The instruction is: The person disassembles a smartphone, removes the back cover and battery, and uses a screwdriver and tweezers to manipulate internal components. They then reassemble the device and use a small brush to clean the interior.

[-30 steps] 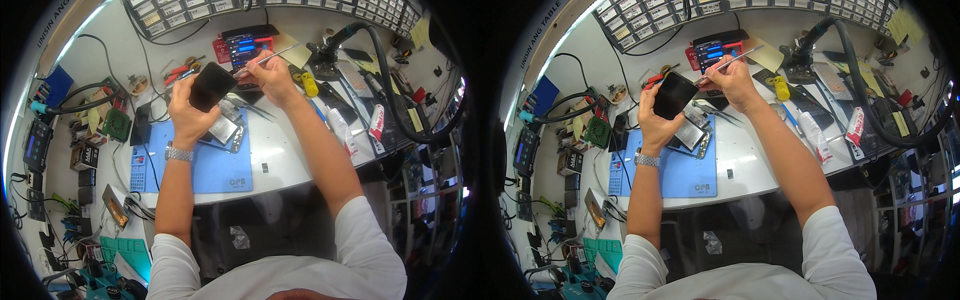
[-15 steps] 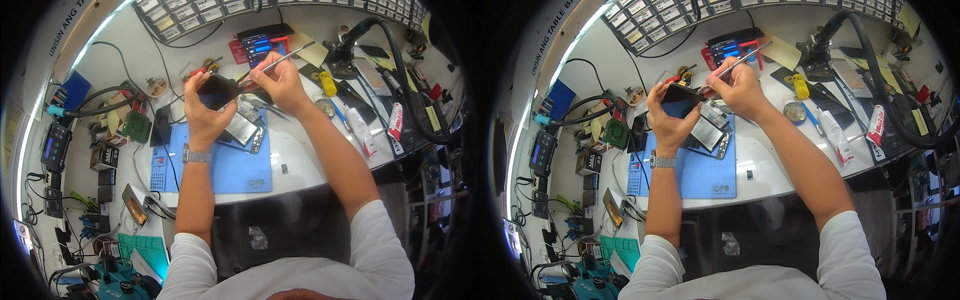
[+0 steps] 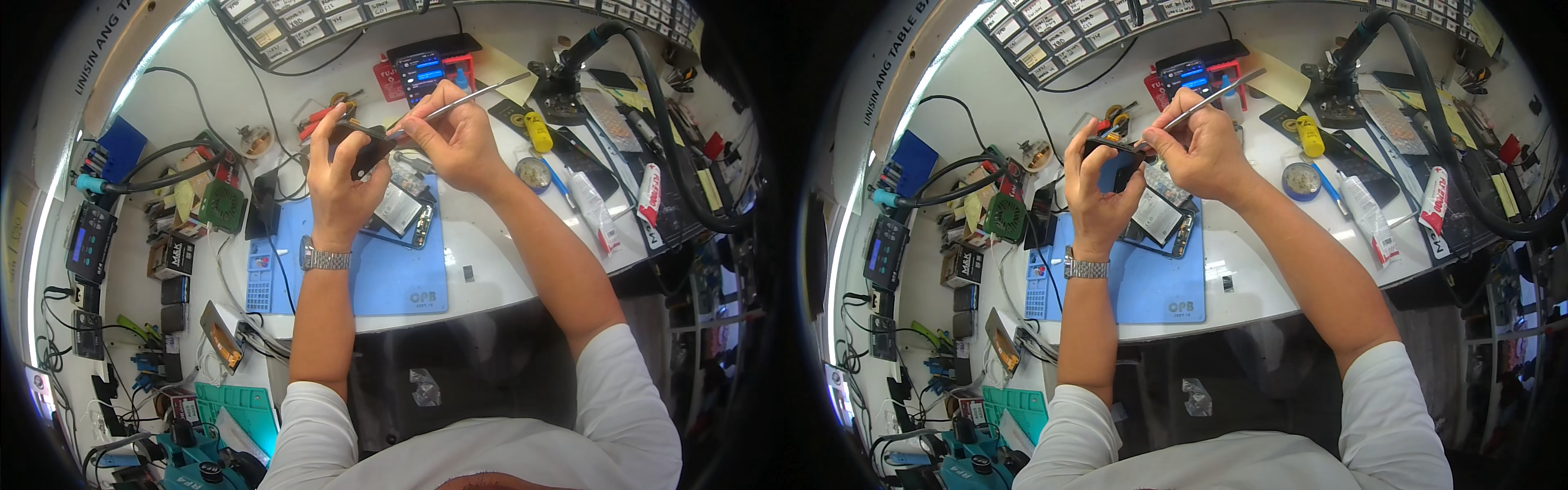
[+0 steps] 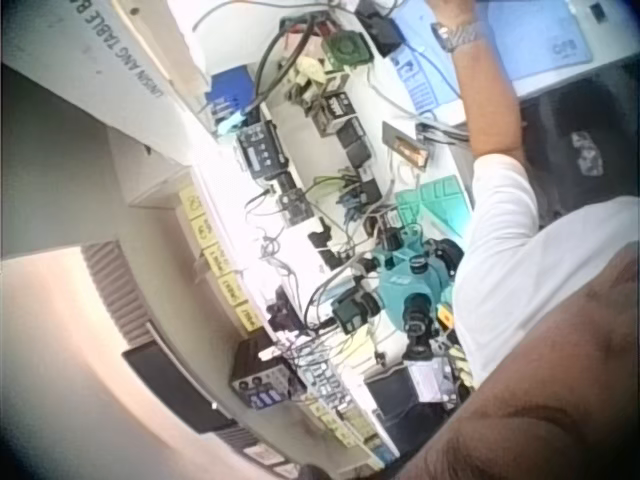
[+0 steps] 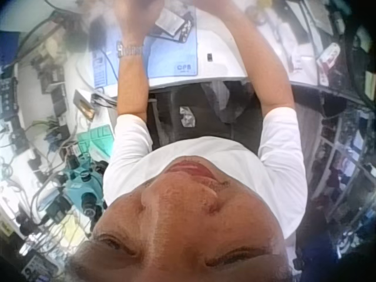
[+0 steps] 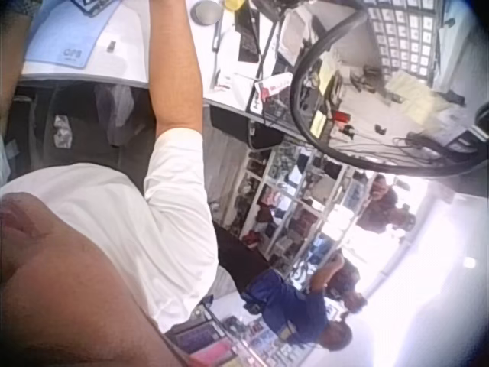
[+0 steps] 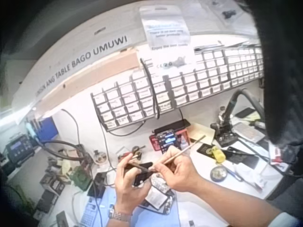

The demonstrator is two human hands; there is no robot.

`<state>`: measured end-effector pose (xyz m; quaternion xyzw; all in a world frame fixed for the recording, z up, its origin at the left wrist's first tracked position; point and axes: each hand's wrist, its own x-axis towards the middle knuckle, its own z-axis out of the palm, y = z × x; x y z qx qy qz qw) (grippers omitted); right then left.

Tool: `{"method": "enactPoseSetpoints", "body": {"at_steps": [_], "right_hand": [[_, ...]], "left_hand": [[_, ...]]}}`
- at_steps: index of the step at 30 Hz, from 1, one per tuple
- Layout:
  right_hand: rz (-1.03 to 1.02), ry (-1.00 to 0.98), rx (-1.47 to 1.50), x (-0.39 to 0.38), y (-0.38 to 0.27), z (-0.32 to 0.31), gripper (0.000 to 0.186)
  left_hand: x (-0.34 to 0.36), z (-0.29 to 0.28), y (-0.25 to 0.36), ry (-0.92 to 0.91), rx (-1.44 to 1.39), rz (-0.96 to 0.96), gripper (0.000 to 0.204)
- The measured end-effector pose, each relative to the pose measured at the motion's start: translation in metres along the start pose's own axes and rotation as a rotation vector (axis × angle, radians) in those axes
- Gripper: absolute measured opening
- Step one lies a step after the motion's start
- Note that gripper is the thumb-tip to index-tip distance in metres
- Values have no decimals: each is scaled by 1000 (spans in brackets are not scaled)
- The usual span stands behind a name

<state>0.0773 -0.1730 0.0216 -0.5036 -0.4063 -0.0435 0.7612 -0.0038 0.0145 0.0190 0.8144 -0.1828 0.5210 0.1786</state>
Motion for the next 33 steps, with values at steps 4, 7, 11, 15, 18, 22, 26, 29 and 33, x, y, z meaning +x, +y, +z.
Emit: {"method": "enactPoseSetpoints", "body": {"at_steps": [4, 7, 11, 15, 18, 22, 26, 29, 33], "right_hand": [[-47, -5, 6, 0, 1, 0, 15], [-72, -12, 20, 0, 1, 0, 16], [-117, -19, 29, 1, -14, 2, 15], [-127, -38, -66, 1, -50, 7, 14], [-133, -38, -148, -7, -85, 4, 13], [-126, -64, -230, -28, -126, -8, 12], [-193, -101, -368, -57, -141, -5, 12], [-191, -132, -449, -81, -139, -1, 11], [-159, -101, -395, -104, -129, 4, 11]], "left_hand": [[0, 1, 0, 9, -30, -4, 57], [-1, 2, 1, 30, -55, -11, 56], [3, -5, 11, 29, -24, 11, 62], [19, -16, 34, 87, -42, 18, 59], [27, -26, 61, 54, -80, -26, 59], [23, -38, 105, -1, -101, -95, 59], [7, -45, 135, 5, -140, -165, 56], [-11, -45, 147, 0, -162, -217, 55], [-27, -46, 155, 1, -140, -267, 55]]}}
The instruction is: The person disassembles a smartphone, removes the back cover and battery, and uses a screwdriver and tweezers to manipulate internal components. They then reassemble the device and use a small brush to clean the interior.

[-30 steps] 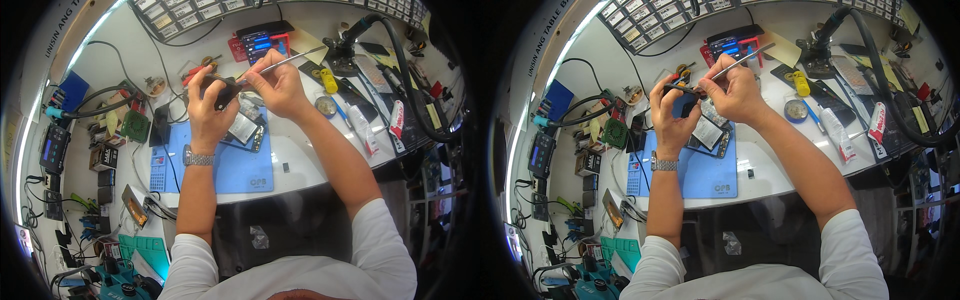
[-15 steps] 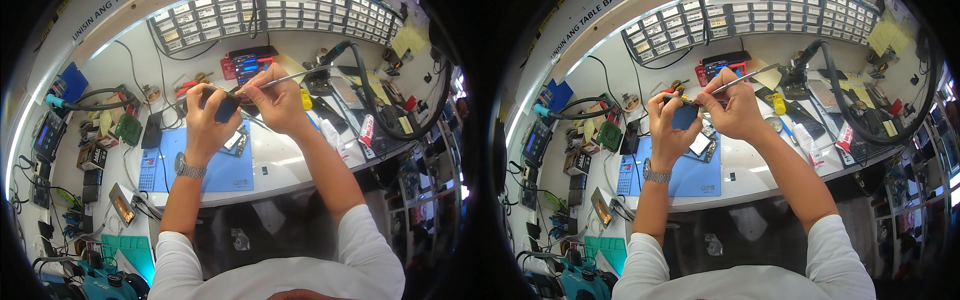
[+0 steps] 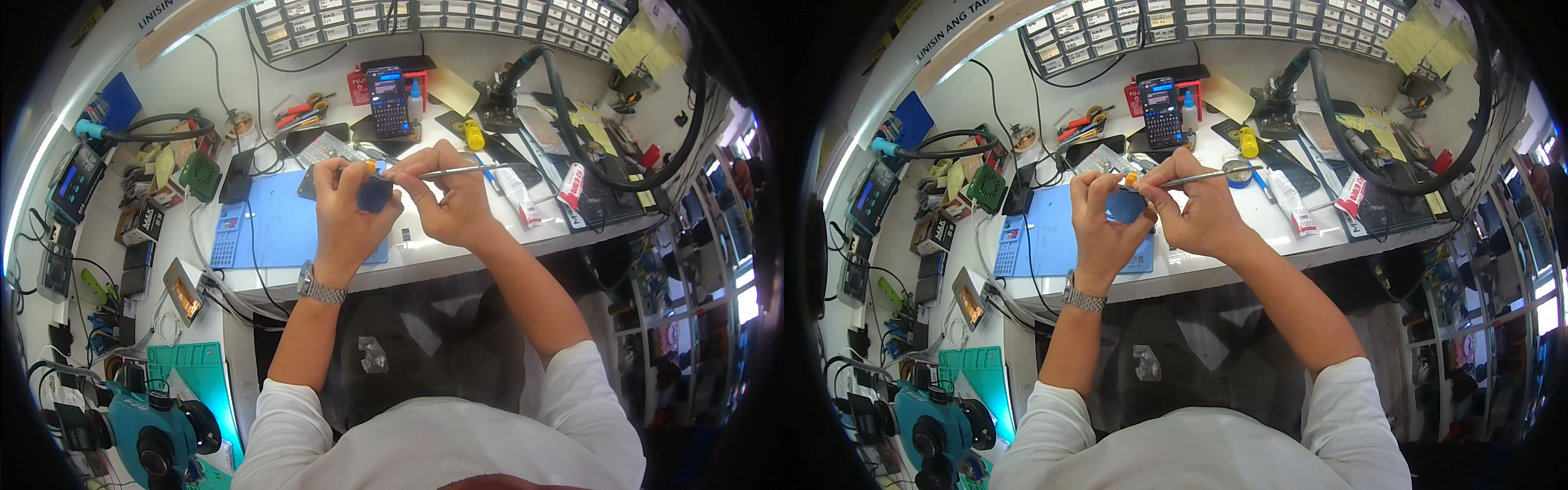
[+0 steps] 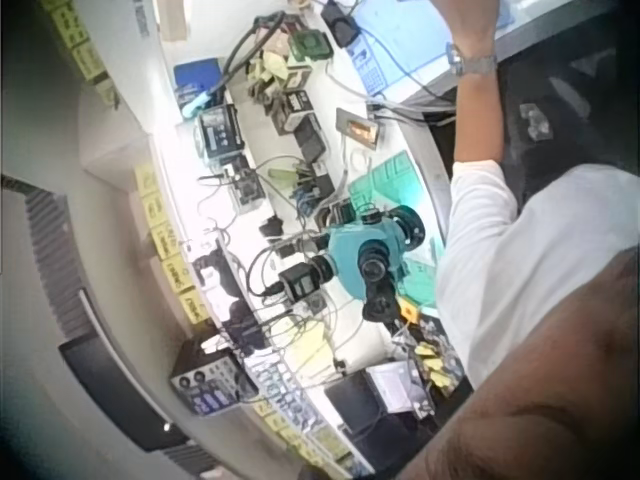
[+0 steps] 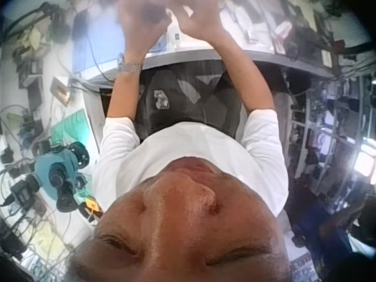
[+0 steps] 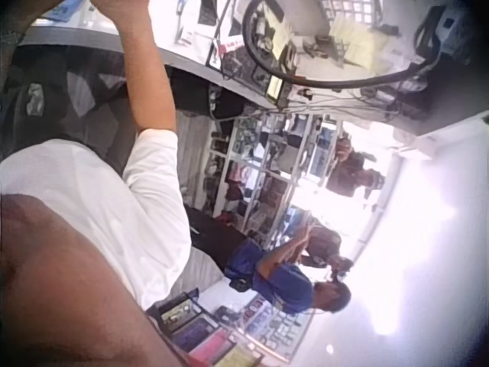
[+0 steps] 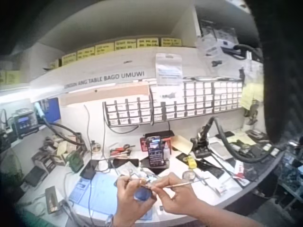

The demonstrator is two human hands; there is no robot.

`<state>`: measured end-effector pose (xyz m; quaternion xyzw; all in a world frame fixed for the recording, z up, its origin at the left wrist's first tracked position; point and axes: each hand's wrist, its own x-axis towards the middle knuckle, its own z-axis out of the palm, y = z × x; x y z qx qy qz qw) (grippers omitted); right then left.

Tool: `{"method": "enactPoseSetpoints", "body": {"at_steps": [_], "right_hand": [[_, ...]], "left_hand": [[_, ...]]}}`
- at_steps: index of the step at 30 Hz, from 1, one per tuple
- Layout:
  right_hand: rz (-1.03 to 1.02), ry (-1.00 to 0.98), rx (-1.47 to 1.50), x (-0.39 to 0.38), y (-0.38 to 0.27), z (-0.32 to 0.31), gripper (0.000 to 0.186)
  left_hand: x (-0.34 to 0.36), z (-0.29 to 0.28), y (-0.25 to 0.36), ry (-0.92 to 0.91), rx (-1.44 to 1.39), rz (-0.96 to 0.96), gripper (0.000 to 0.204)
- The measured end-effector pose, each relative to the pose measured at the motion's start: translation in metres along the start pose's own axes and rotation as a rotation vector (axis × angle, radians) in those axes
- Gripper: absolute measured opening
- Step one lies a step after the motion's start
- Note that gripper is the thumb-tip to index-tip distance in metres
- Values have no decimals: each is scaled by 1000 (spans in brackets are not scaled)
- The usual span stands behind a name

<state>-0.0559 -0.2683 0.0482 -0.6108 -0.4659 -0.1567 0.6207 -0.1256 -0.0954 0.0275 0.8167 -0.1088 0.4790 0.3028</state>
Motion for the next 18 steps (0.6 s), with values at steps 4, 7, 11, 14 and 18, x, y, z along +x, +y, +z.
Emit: {"method": "enactPoseSetpoints", "body": {"at_steps": [4, 7, 11, 14, 18], "right_hand": [[11, 59, 57, -8, -14, 3, 10], [39, 71, 162, -19, -50, -6, 18], [-291, 10, 269, -26, -105, -33, 36], [-353, 122, 357, -36, -132, -35, 41], [-190, 227, 363, -35, -117, -31, 46]], "left_hand": [[-1, 4, 4, 12, 31, -33, 53], [5, 5, 2, 40, 49, -29, 52], [6, 2, -4, 56, 54, -48, 47], [6, 2, -8, 79, 4, -82, 45], [6, 0, -2, 67, 3, -101, 42]]}}
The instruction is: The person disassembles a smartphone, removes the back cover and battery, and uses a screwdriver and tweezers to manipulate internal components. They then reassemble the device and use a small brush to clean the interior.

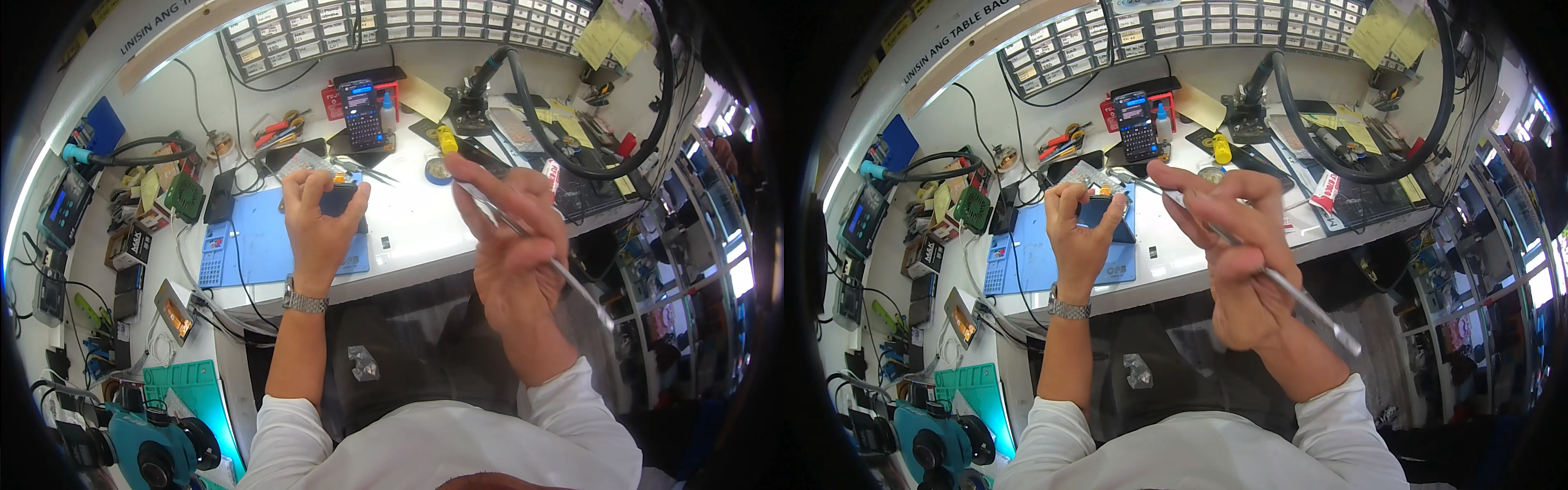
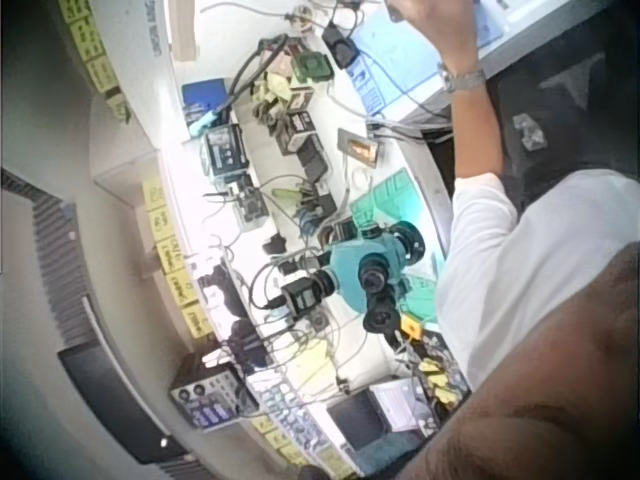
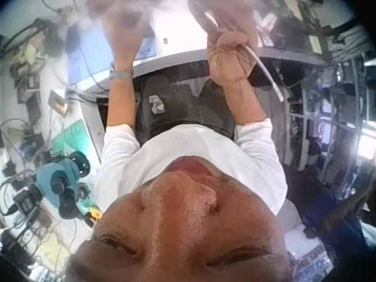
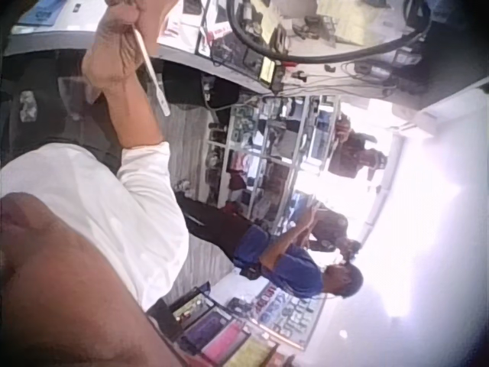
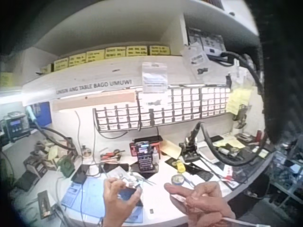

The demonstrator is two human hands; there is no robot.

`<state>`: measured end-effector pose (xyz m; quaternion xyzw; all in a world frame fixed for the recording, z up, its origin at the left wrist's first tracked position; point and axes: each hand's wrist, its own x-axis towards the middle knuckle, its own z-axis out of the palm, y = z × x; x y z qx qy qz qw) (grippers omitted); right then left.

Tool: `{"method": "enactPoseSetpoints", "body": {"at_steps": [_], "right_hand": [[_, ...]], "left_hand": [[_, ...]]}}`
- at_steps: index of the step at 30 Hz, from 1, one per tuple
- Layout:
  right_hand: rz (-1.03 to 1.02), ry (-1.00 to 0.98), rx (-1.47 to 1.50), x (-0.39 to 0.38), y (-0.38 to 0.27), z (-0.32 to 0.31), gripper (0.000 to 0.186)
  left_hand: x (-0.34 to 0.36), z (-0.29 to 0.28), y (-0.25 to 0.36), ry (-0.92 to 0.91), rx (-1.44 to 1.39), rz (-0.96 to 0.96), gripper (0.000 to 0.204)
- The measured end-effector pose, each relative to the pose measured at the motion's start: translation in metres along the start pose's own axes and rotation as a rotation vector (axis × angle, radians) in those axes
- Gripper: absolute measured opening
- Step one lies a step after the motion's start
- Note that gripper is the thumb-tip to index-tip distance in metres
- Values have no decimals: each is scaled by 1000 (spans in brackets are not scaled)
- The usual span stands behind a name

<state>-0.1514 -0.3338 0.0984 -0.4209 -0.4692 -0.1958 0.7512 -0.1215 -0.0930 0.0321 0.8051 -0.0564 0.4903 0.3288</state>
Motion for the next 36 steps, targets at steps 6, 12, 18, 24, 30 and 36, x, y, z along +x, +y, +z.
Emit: {"method": "enactPoseSetpoints", "body": {"at_steps": [6, 12, 18, 24, 30, 36], "right_hand": [[275, 147, -65, -13, 73, -8, 34], [269, 52, -254, -21, 112, -7, 18], [242, 65, -314, -14, 116, -6, 16], [209, 75, -416, -13, 118, -10, 11], [86, 6, -532, -14, 115, -12, 9], [-228, -143, -704, -17, 115, -12, 35]], "left_hand": [[-1, 4, 18, -12, 5, -1, 44], [6, 7, 19, 4, 50, 40, 40], [7, 10, 18, 5, 44, 40, 36], [8, 18, 17, 7, 61, 49, 37], [8, 17, 21, -46, 39, 1, 49], [8, 17, 22, -62, 92, 25, 51]]}}
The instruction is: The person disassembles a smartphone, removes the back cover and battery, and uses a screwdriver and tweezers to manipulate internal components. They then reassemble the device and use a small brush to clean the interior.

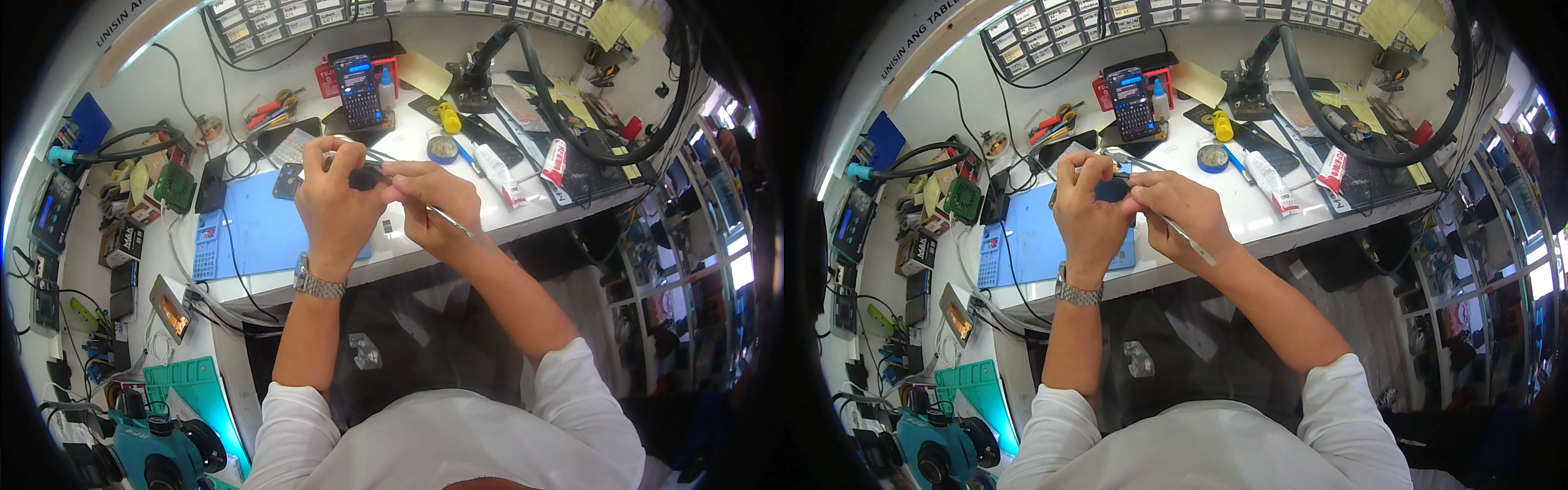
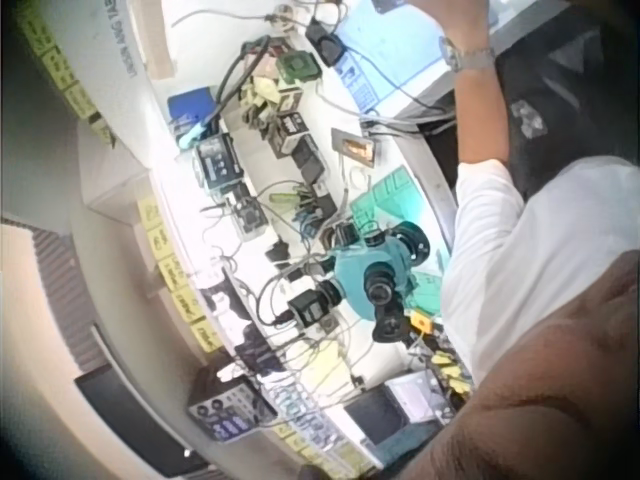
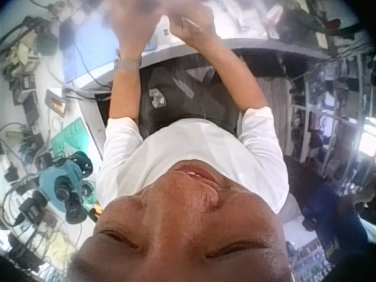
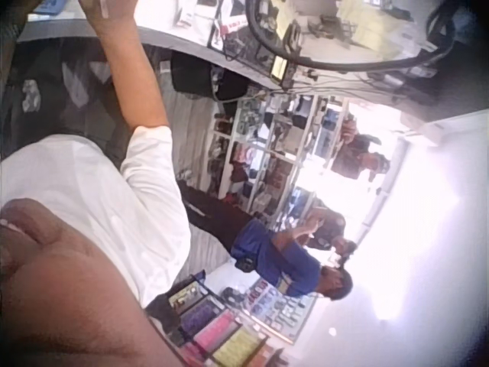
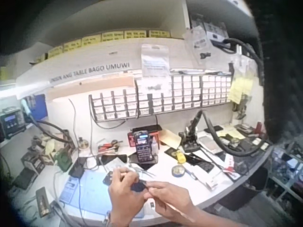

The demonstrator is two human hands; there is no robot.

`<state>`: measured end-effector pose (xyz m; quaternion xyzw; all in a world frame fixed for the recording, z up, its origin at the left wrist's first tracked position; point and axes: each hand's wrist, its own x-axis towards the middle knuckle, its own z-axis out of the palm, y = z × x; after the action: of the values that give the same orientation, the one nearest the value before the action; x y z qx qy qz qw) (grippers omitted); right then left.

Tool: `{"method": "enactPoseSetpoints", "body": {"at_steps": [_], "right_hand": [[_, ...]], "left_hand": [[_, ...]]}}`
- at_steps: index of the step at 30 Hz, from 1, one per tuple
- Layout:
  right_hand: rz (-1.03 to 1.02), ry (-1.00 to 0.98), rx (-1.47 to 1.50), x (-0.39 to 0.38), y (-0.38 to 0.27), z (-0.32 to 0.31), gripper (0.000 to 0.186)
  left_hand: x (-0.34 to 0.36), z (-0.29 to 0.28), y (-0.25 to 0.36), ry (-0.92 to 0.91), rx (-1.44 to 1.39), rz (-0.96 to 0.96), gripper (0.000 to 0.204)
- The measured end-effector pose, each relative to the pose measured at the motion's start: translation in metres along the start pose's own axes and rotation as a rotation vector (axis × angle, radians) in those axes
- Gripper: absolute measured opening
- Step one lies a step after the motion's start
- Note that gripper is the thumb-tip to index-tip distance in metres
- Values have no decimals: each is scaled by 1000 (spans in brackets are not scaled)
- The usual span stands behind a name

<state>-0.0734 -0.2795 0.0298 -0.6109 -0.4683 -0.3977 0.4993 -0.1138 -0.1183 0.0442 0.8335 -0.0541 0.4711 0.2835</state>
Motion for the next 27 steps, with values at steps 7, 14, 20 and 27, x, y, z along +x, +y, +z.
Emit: {"method": "enactPoseSetpoints", "body": {"at_steps": [7, 14, 20, 27], "right_hand": [[10, -20, -19, 5, -3, -5, 35], [29, 33, -11, -5, 2, 1, 38], [258, 99, 122, 3, 8, 10, 20], [605, -216, -15, 42, 13, 5, 23]], "left_hand": [[3, -2, 10, -30, -3, -33, 53], [-4, 5, 4, -48, 36, 13, 41], [0, 12, -9, -87, -29, 97, 32], [5, 5, -7, -92, 45, 132, 46]]}}
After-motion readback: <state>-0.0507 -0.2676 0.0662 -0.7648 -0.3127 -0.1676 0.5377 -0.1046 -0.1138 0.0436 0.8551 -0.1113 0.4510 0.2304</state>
